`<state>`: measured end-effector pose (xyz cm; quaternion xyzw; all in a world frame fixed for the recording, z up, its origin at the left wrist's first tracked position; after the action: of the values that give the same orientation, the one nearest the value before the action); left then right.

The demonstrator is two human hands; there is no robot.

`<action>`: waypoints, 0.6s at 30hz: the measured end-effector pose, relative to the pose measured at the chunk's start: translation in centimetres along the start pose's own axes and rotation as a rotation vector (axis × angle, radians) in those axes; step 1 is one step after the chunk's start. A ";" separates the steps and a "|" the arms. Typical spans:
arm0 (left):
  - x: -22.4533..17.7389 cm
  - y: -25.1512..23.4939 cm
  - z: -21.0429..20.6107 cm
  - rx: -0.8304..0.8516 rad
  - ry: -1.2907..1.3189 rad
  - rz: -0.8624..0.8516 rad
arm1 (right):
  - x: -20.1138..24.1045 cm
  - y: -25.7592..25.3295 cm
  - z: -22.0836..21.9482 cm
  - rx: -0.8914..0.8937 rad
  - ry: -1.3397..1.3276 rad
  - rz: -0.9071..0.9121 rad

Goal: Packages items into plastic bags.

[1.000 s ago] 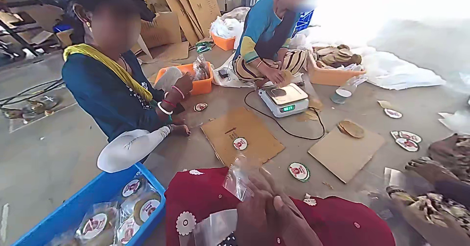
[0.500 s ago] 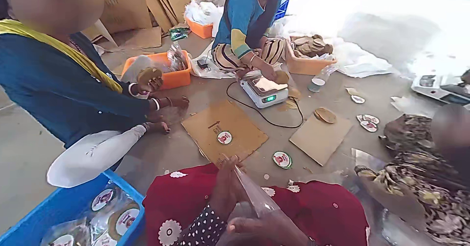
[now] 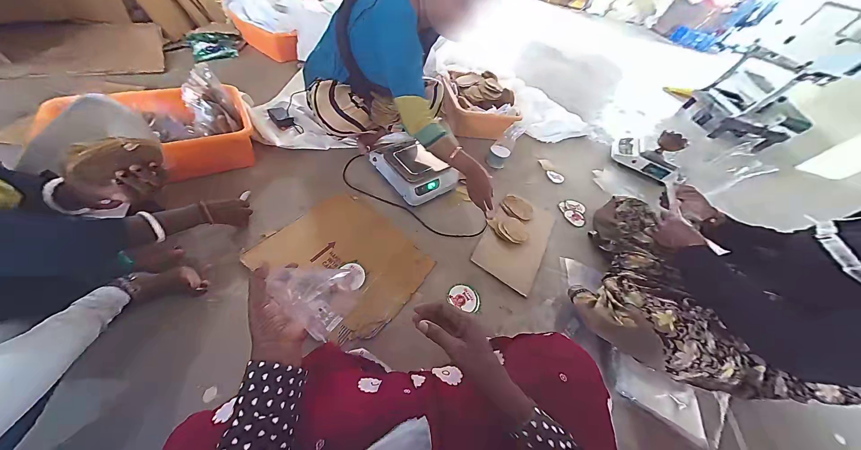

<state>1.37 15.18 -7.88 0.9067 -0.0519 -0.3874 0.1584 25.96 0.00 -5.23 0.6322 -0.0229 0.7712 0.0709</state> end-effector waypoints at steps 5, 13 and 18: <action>1.0 -1.3 1.1 -0.062 -0.023 0.059 | -10.4 -2.9 -0.6 0.066 0.199 -0.281; -0.8 -2.7 2.2 -0.117 0.119 0.019 | -10.8 -12.4 -3.4 0.210 0.500 -0.251; -1.6 -3.4 2.6 -0.126 0.179 -0.031 | -10.4 -19.7 -7.2 0.242 0.655 -0.193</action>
<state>-1.65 18.07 -9.58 0.9265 0.0008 -0.3100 0.2131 23.70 19.56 -17.87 0.3545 0.1522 0.9198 0.0715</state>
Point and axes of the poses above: each hand's wrist, its own y-axis away from the middle knuckle, its own z-axis out of the back of the hand, x = y × z, the point moved 7 cm from there along -y, towards the middle knuckle, and after that the axes turned 2 degrees about -z, right-handed, at the moved point
